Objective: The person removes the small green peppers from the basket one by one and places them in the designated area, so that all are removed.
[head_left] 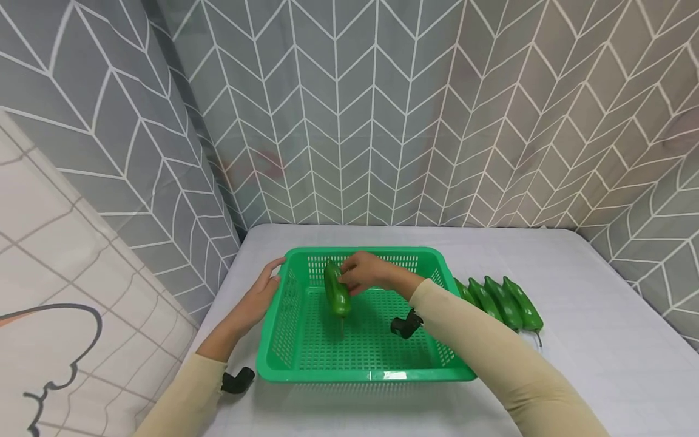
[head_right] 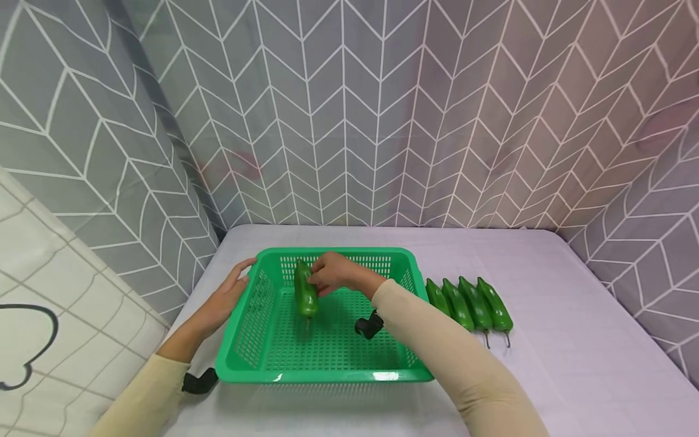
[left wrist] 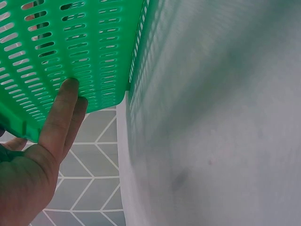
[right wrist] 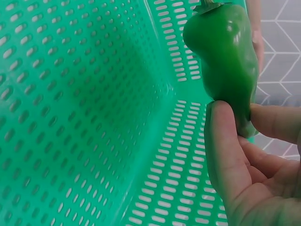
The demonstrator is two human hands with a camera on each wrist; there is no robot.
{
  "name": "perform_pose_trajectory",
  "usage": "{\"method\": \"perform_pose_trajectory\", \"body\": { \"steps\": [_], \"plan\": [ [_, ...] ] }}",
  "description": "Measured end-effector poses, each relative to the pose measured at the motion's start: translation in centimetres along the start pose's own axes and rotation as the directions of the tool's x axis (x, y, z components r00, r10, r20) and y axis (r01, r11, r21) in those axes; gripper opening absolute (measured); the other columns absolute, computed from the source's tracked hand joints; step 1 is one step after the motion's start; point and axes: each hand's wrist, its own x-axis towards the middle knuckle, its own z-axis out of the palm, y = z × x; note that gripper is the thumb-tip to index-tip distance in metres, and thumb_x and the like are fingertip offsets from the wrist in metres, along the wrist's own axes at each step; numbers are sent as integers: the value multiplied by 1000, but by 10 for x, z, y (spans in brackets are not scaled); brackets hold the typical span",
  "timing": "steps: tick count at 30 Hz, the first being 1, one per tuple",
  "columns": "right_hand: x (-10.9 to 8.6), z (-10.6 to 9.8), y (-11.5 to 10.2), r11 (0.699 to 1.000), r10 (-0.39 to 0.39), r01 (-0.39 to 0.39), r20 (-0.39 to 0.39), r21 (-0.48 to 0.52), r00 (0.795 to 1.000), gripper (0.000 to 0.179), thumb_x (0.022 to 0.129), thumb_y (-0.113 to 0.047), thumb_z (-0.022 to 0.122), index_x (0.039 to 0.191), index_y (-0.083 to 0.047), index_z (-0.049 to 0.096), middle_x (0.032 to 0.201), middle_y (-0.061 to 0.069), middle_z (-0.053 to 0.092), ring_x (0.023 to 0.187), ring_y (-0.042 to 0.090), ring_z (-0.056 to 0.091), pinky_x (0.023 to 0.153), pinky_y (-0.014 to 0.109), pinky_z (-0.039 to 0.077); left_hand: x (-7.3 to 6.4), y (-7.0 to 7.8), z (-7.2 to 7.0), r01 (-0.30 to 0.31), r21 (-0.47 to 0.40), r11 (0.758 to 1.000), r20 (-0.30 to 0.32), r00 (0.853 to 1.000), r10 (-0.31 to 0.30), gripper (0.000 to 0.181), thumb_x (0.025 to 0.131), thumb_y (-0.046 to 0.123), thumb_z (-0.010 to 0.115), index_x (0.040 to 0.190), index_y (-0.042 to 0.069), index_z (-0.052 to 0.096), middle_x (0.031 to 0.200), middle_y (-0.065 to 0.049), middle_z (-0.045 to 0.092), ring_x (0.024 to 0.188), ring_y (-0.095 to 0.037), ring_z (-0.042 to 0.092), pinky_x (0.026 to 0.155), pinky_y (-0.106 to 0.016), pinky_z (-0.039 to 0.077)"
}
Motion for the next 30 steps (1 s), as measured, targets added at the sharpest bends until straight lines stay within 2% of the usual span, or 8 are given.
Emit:
{"method": "perform_pose_trajectory", "body": {
  "steps": [5,9,16,21,26,30],
  "plan": [
    [-4,-4,3,1000,-12,12,10,-2,1000,39,100,-2,62,135,13,54,115,22,67,98,31,71,83,40,58,-2,-1,2,9,3,1000,-4,1000,-9,50,114,28,23,161,15,14,116,-17,61,106,-26,59,108,-58,30],
    [-7,-7,2,1000,-15,15,17,-3,1000,39,100,-2,61,135,14,53,114,22,67,98,31,70,82,38,58,-2,-1,1,10,-3,1000,-6,1000,-10,49,114,26,23,161,16,14,111,-17,63,98,-26,62,106,-57,34],
    [-14,-15,1,1000,-18,18,19,2,1000,35,100,-1,60,132,14,55,112,22,67,98,32,70,83,38,58,0,2,0,-8,1,1000,6,1000,8,50,114,27,23,162,15,13,115,-18,62,103,-25,60,107,-57,33],
    [-16,-22,4,1000,-25,25,18,4,1000,33,100,-1,60,129,14,57,111,22,68,97,32,71,82,38,58,-1,1,1,-3,-2,1000,16,1000,3,50,114,23,23,162,15,12,114,-18,63,100,-26,63,105,-56,35],
    [-23,-30,4,1000,-23,24,14,-16,1000,43,101,-4,61,139,13,51,120,23,64,98,30,70,84,40,58,-1,0,1,-1,2,1000,13,1000,1,50,114,25,22,162,14,12,109,-17,63,95,-25,64,103,-54,37],
    [-29,-37,2,999,-32,33,15,-37,999,46,102,-6,60,142,13,48,125,25,62,100,30,70,86,41,57,2,-1,1,-10,3,1000,2,1000,10,50,114,28,23,161,15,13,112,-17,62,97,-25,63,104,-55,36]
  ]
}}
